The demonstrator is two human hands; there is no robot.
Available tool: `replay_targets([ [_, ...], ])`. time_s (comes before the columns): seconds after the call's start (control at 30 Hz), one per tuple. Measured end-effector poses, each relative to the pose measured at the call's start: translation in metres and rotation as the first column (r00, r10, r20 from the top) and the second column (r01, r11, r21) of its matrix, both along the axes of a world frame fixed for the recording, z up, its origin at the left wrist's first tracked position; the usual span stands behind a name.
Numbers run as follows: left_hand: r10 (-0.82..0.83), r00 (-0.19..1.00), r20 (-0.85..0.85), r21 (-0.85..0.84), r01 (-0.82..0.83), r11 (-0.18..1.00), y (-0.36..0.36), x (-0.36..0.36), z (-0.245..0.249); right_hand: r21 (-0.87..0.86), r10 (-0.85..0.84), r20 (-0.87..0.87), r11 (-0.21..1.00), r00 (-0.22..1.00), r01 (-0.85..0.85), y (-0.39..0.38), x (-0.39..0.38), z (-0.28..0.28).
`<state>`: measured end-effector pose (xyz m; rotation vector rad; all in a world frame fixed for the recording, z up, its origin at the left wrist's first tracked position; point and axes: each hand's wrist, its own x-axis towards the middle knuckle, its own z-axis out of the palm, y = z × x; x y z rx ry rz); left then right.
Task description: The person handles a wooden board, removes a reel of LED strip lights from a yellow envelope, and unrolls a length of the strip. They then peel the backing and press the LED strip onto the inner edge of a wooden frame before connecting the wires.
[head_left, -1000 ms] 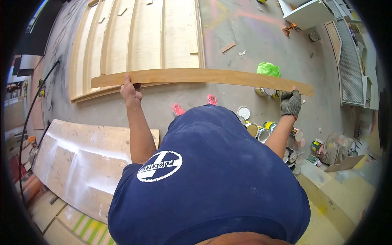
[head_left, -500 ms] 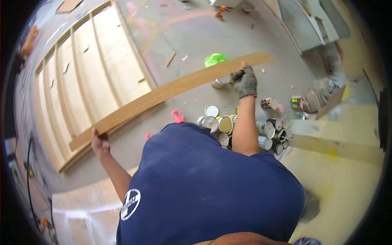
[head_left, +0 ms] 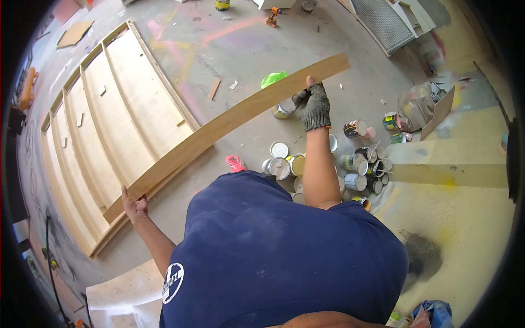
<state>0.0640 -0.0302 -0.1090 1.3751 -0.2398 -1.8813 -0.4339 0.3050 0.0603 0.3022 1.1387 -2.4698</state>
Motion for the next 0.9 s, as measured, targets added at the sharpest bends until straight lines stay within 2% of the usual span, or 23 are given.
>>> replay_targets([
  [0.13, -0.102, 0.995, -0.021, -0.033, 0.101, 0.994, -0.001, -0.005, -0.002, 0.018, 0.011, -0.050, 1.000, 0.999, -0.010, 0.004, 0.000, 0.002],
  [0.2, -0.229, 0.959, -0.167, 0.019, 0.235, 0.972, 0.001, -0.007, 0.005, 0.014, 0.038, -0.079, 0.999, 0.996, -0.037, 0.004, 0.000, 0.005],
  [0.23, -0.231, 0.958, -0.168, 0.019, 0.238, 0.971, 0.004, -0.013, 0.006, 0.015, 0.035, -0.080, 0.999, 0.996, -0.034, 0.004, -0.001, 0.005],
  [0.3, -0.070, 0.997, 0.011, -0.027, 0.070, 0.997, 0.008, -0.026, 0.006, -0.002, 0.043, -0.085, 0.999, 0.995, -0.043, 0.004, 0.000, 0.007],
  [0.4, -0.122, 0.993, 0.003, -0.041, 0.122, 0.992, 0.002, -0.016, -0.002, 0.017, -0.007, -0.058, 1.000, 0.998, 0.008, -0.001, 0.003, 0.012],
  [0.53, -0.103, 0.993, 0.053, -0.063, 0.107, 0.992, -0.002, -0.014, -0.004, -0.005, -0.001, -0.069, 1.000, 0.998, 0.000, -0.001, 0.005, 0.014],
  [0.6, -0.206, 0.977, 0.052, 0.031, 0.204, 0.978, -0.007, -0.006, -0.003, -0.016, 0.023, -0.096, 1.000, 0.995, -0.025, -0.001, 0.007, 0.013],
  [0.73, -0.203, 0.978, 0.040, 0.020, 0.202, 0.979, -0.004, -0.004, -0.001, 0.020, 0.013, -0.098, 1.000, 0.995, -0.011, -0.001, 0.008, 0.014],
  [0.83, -0.126, 0.990, 0.070, 0.104, 0.119, 0.987, 0.001, -0.007, 0.004, -0.017, 0.050, -0.135, 0.998, 0.990, -0.052, 0.002, 0.006, 0.010],
  [0.9, 0.124, 0.987, -0.107, 0.127, -0.110, 0.986, 0.004, -0.007, 0.003, -0.008, 0.087, -0.170, 0.996, 0.982, -0.090, 0.005, 0.004, 0.005],
])
